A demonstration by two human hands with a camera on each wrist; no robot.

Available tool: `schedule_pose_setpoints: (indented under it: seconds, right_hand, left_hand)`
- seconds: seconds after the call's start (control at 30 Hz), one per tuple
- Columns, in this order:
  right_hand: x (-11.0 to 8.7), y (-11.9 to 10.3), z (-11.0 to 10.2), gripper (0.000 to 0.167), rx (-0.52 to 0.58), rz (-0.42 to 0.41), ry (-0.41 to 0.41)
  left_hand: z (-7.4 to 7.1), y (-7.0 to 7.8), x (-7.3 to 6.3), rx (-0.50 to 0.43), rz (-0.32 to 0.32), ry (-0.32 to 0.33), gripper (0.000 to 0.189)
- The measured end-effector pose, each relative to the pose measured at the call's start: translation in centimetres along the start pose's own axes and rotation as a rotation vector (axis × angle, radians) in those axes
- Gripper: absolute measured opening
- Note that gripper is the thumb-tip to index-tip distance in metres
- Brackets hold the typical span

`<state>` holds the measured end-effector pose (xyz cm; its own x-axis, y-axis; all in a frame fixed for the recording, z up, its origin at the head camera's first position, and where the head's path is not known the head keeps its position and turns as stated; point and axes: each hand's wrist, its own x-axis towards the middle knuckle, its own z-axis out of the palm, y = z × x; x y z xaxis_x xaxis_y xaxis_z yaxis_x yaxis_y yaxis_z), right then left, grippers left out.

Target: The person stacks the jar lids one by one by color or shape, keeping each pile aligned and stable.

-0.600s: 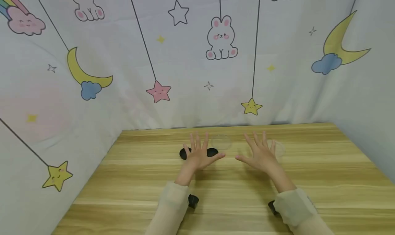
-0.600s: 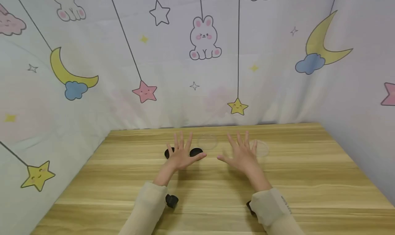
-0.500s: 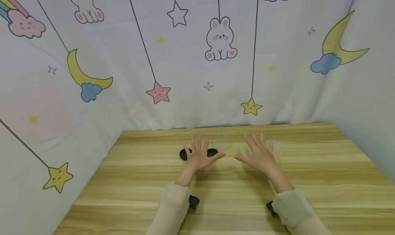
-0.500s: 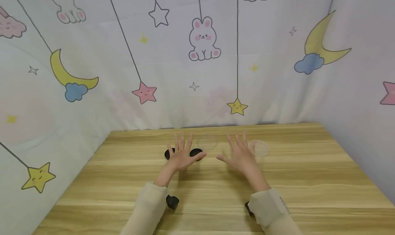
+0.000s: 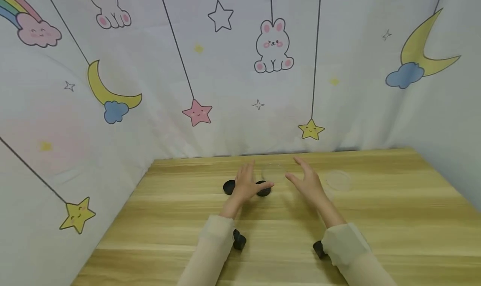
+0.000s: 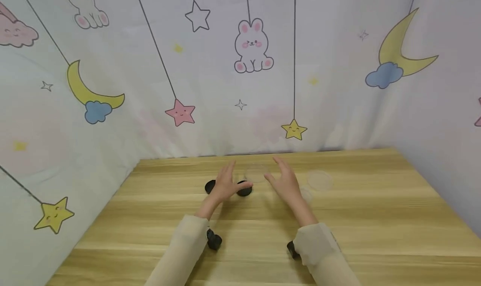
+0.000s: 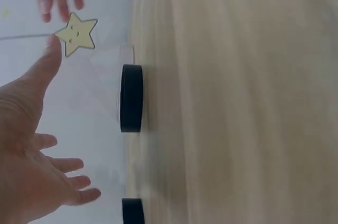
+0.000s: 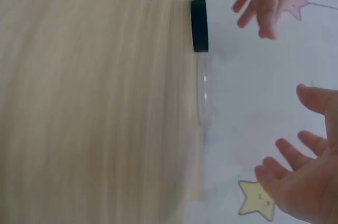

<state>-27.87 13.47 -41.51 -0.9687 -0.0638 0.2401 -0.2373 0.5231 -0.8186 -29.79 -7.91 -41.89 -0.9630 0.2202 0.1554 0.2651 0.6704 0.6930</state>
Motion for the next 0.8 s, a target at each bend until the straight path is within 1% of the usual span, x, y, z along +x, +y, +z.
schedule_pose_setpoints:
  seconds: [0.13,0.23,0.33,0.37,0.47,0.57,0.67,0.73,0.8]
  right_hand:
    - [0.6,1.0,1.3,0.062,0.169,0.151,-0.012]
    - [1.0,1.6,2.7,0.062,0.278,0.257,-0.022]
    - [1.1,2.0,3.5,0.064,0.347,0.325,-0.029]
    - [1.1,2.1,3.6,0.065,0.355,0.336,-0.025]
    - [1.2,2.4,3.8,0.068,0.359,0.354,-0.025]
    - [1.6,2.6,4.0,0.069,0.349,0.349,-0.039]
    - [2.1,2.8,4.3,0.069,0.318,0.349,-0.042]
    - [2.6,3.0,4.4,0.069,0.287,0.349,-0.050]
    - [3.0,3.2,4.5,0.070,0.267,0.344,-0.059]
  left_hand:
    - [0.0,-0.7,0.8,-0.219,-0.045,-0.006,0.095]
    - [-0.1,-1.3,1.4,-0.354,-0.107,0.001,0.089]
    - [0.1,-1.6,2.1,-0.480,-0.159,0.044,0.077]
    - [0.3,-1.6,2.3,-0.505,-0.175,0.066,0.074]
    - [1.0,-1.5,2.9,-0.546,-0.214,0.128,0.067]
    - [1.5,-1.6,3.2,-0.520,-0.238,0.170,0.063]
    - [2.0,-1.8,3.6,-0.496,-0.276,0.172,0.056]
    - [2.5,-2.4,4.3,-0.479,-0.305,0.157,0.051]
    - [3.0,-3.2,5.0,-0.414,-0.288,0.148,0.048]
